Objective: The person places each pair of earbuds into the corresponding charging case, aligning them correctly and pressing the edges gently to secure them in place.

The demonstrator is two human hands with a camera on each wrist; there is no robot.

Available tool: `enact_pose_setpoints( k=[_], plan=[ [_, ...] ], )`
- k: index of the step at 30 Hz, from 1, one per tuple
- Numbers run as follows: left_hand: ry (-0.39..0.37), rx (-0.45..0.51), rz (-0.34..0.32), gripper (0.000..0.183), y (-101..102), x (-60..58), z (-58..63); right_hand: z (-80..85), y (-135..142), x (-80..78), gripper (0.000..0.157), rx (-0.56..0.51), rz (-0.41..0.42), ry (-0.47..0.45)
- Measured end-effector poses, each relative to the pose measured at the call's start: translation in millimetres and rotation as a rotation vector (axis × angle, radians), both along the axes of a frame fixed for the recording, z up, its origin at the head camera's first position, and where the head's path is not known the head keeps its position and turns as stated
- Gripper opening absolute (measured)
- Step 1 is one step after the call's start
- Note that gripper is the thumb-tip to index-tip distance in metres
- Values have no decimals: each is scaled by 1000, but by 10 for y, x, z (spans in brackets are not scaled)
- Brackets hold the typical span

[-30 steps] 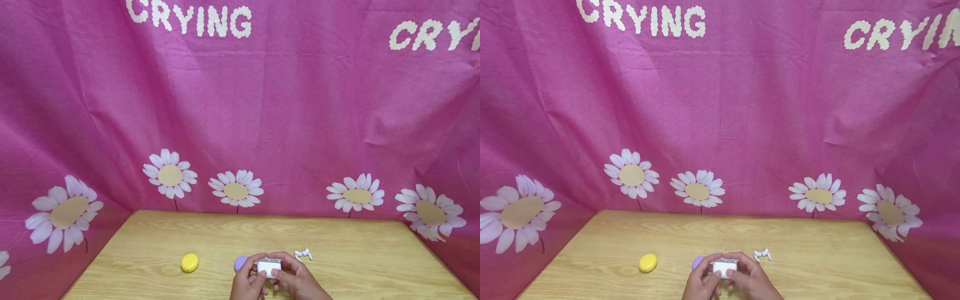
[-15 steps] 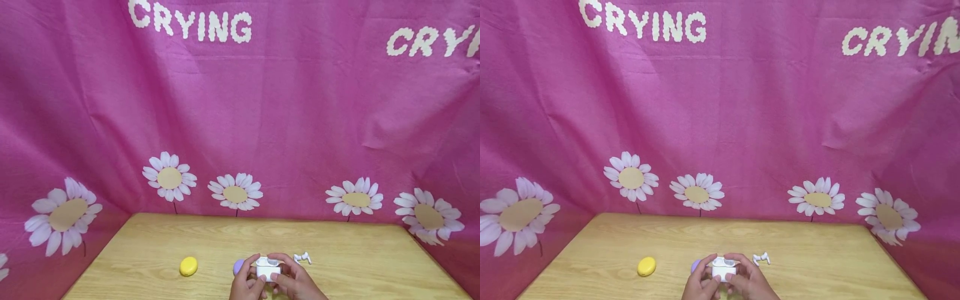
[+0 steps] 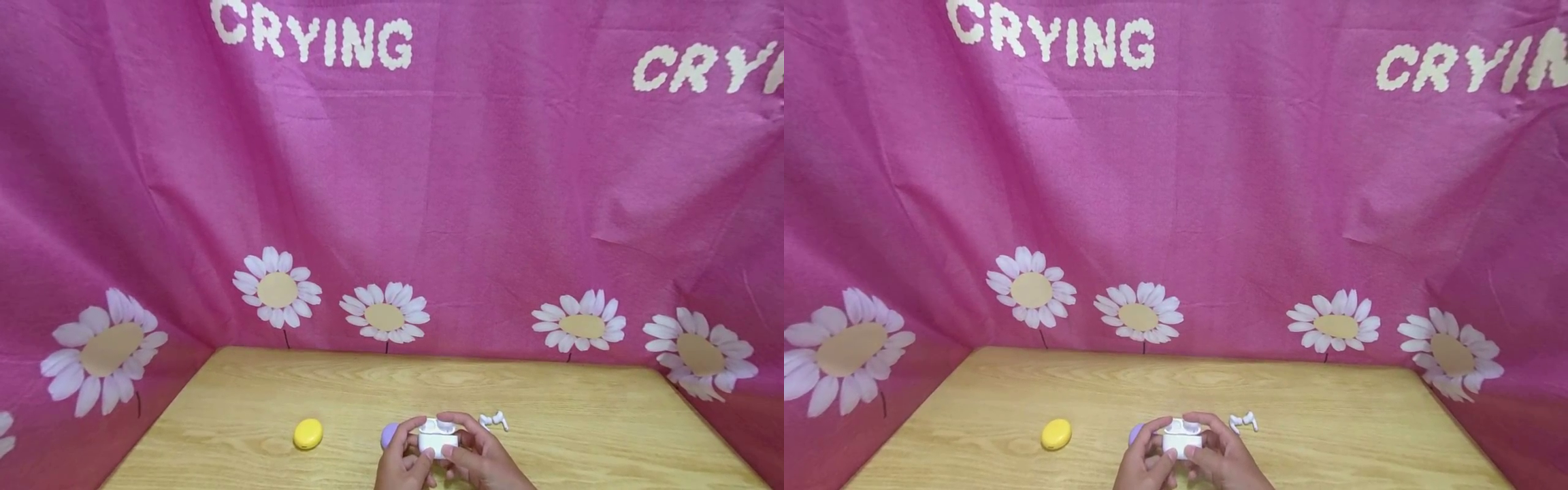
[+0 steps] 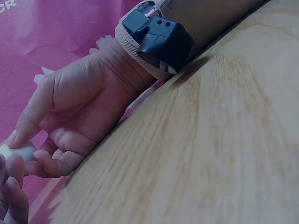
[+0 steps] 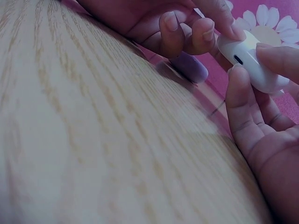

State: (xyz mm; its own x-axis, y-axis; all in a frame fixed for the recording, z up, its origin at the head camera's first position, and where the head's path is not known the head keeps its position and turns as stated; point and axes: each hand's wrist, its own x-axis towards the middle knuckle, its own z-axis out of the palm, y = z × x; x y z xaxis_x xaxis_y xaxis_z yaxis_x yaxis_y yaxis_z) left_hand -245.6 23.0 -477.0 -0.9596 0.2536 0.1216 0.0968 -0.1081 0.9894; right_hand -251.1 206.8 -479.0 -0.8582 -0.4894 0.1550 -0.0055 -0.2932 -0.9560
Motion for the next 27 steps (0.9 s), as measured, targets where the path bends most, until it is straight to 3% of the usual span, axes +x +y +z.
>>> enact_pose_setpoints(
  k=[8, 14, 19, 27],
  plan=[
    [19, 15, -20, 61, 35, -16, 40, 52, 22, 15, 61, -33, -39, -58],
    [7, 45, -13, 60, 22, -10, -11, 32, 6, 9, 38, -79, -29, -107],
    [18, 65, 1, 55, 8, -13, -49, 25, -10, 15, 20, -64, -71, -128],
    [-28, 81, -17, 45, -8, -19, -41, -14, -34, 6, 20, -75, -83, -51]
  ],
)
